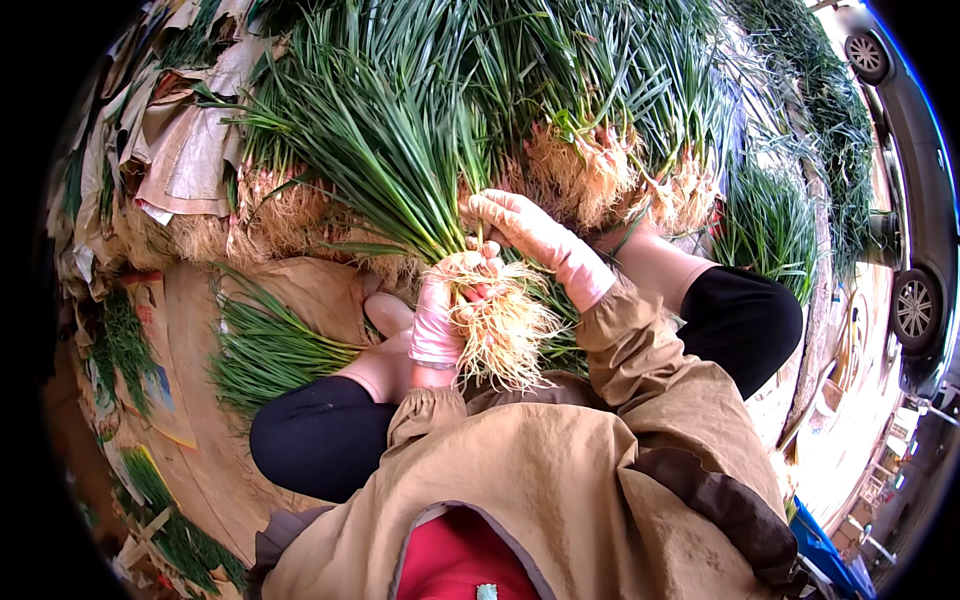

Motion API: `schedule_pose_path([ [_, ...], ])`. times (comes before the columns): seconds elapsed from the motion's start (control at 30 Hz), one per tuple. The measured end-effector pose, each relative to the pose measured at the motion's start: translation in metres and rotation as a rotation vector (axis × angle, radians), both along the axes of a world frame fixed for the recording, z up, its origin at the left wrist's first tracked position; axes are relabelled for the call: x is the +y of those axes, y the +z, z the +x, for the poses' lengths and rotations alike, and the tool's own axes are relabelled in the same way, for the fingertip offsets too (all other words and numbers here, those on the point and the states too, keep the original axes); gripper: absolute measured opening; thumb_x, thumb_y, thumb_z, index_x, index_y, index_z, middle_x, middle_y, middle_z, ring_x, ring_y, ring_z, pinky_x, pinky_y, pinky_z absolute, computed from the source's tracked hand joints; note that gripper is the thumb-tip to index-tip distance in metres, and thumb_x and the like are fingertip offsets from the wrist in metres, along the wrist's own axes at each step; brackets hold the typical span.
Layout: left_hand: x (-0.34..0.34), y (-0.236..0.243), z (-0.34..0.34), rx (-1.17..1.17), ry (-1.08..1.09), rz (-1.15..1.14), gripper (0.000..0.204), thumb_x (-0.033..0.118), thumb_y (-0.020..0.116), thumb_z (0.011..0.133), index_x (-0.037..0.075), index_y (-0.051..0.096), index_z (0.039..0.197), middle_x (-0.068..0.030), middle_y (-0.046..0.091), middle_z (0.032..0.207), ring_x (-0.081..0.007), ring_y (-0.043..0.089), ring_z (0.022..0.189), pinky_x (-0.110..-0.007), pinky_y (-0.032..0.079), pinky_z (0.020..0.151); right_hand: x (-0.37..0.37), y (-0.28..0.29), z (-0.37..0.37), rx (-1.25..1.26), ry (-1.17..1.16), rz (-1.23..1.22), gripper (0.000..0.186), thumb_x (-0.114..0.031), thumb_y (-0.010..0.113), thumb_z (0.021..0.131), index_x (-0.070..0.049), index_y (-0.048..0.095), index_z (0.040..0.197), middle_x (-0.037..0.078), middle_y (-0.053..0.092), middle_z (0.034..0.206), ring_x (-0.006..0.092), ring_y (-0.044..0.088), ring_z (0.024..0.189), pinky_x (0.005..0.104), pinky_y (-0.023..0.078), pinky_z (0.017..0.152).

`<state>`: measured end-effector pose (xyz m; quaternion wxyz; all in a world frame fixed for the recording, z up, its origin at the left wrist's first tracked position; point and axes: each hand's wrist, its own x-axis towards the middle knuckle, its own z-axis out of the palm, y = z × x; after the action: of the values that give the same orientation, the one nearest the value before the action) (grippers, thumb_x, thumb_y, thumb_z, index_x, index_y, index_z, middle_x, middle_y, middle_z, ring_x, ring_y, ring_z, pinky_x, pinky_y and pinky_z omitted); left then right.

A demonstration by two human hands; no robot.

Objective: The person cleans a bunch of scallions by stripping away dry outer layers and removing soil from the root bundles by hand.

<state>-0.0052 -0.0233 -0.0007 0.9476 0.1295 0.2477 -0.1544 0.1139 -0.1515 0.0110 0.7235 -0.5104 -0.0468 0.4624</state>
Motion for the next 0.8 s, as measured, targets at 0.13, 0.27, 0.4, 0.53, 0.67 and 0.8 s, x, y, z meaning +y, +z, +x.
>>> schedule_pose_path([
  [0.13, 0.002, 0.013, 0.0, -0.003, -0.021, 0.014, 0.019, 0.019, 0.055, 0.092, 0.0, 0.059, 0.097, -0.0087, 0.061, 0.076, -0.0125, 0.054, 0.055, -0.021, 0.044, 0.045, 0.002, -0.012, -0.02, -0.442, -0.156, -0.369, 0.031, -0.032, 0.059, 0.097, -0.004, 0.067, 0.087, 0.003, 0.066, 0.072, 0.0144, 0.06, 0.059, 0.0264, 0.051, 0.061],
  [0.27, -0.003, 0.016, 0.0, 0.037, -0.063, 0.15, 0.018, 0.02, 0.056, 0.093, 0.003, 0.059, 0.096, -0.007, 0.059, 0.075, -0.0115, 0.051, 0.053, -0.019, 0.037, 0.038, -0.027, -0.049, 0.013, -1.052, -0.45, -0.973, 0.029, -0.031, 0.057, 0.097, -0.006, 0.068, 0.088, 0.008, 0.065, 0.068, 0.0159, 0.058, 0.061, 0.0287, 0.049, 0.061],
  [0.4, 0.003, 0.01, -0.008, -0.04, -0.037, 0.094, 0.024, 0.02, 0.057, 0.093, -0.001, 0.06, 0.104, -0.0063, 0.061, 0.077, -0.0108, 0.055, 0.055, -0.018, 0.043, 0.044, -0.065, -0.06, 0.016, -0.644, 0.809, -1.201, 0.053, -0.053, 0.045, 0.096, -0.007, 0.07, 0.103, 0.01, 0.066, 0.069, 0.0223, 0.066, 0.071, 0.0346, 0.052, 0.073],
  [0.53, -0.006, 0.01, -0.002, 0.004, -0.007, 0.158, 0.024, 0.017, 0.056, 0.093, -0.003, 0.062, 0.103, -0.0075, 0.064, 0.078, -0.0097, 0.058, 0.056, -0.019, 0.046, 0.047, -0.028, -0.04, 0.002, 0.065, 0.07, -0.165, 0.067, -0.061, 0.036, 0.098, -0.005, 0.063, 0.12, 0.0, 0.053, 0.066, 0.0098, 0.052, 0.065, 0.0267, 0.043, 0.057],
  [0.67, -0.011, 0.013, -0.007, -0.1, 0.11, 0.208, 0.024, 0.019, 0.055, 0.093, -0.003, 0.062, 0.101, -0.0074, 0.063, 0.072, -0.0093, 0.054, 0.051, -0.019, 0.045, 0.046, 0.006, -0.009, -0.013, 0.531, -0.052, 0.402, 0.041, -0.04, 0.053, 0.099, -0.004, 0.061, 0.115, -0.007, 0.035, 0.058, 0.0056, 0.045, 0.055, 0.0188, 0.034, 0.044],
  [0.8, -0.012, 0.014, -0.003, -0.09, 0.113, 0.129, 0.022, 0.018, 0.054, 0.093, -0.002, 0.063, 0.097, -0.0076, 0.062, 0.068, -0.0101, 0.054, 0.049, -0.019, 0.044, 0.046, 0.012, -0.026, -0.004, 0.023, -0.211, -0.168, 0.023, -0.029, 0.06, 0.095, -0.007, 0.066, 0.091, -0.001, 0.05, 0.061, 0.0132, 0.052, 0.051, 0.0258, 0.046, 0.05],
])
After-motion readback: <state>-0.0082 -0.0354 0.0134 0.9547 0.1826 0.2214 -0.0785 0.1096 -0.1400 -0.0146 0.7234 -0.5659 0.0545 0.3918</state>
